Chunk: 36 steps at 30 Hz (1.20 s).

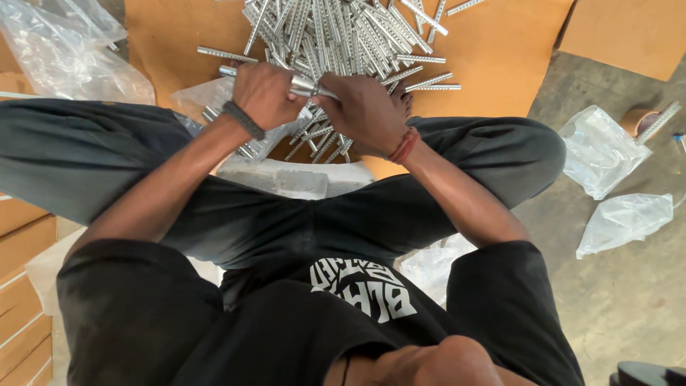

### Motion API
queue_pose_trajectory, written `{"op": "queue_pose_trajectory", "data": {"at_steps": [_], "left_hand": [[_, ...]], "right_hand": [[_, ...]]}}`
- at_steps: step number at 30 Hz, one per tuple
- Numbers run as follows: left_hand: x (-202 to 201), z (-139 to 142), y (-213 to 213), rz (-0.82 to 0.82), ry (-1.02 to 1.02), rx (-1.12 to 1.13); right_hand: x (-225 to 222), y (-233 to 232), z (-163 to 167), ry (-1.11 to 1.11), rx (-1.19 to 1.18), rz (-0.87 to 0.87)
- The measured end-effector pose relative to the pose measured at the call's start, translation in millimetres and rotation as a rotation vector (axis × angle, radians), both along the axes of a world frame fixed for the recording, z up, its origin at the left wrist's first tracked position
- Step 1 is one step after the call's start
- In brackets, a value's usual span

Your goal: The person sits cross-legged on the floor and repeatedly picks up small metal rods from a pile on a cardboard sheet, placing them into a clear plastic bag. The person continues filling the bag with rods until it is full.

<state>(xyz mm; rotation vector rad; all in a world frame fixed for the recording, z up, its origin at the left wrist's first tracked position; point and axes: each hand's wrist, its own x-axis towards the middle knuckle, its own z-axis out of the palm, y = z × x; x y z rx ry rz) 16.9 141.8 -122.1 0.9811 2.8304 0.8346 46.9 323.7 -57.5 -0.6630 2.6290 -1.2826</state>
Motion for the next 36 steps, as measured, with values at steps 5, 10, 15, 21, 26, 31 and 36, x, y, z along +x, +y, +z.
{"op": "queue_pose_trajectory", "data": {"at_steps": [5,10,15,21,26,31,36], "left_hand": [[-1,-6,-4,0.11,-0.043,0.013],[-2,-6,-5,0.13,0.016,-0.015],[7,-21,-2,0.059,0.13,-0.219],[4,-32,8,-0.186,0.205,-0.224],[-28,-37,-22,-0.096,0.354,-0.352],[-45,-63,-18,-0.195,0.277,-0.23],[-49,-50,0,-0.229,0.161,-0.302]], "right_hand": [[-5,5,-3,0.116,0.106,-0.053],[-6,4,-5,0.143,0.147,-0.006],[-2,5,-18,0.155,0.315,0.09],[-6,9,-34,-0.716,-0.187,0.164],[-4,38,-35,-1.446,-0.422,0.052],[-4,41,-41,-0.467,-0.378,0.179],[-19,38,-47,-0.949,-0.342,-0.273]]}}
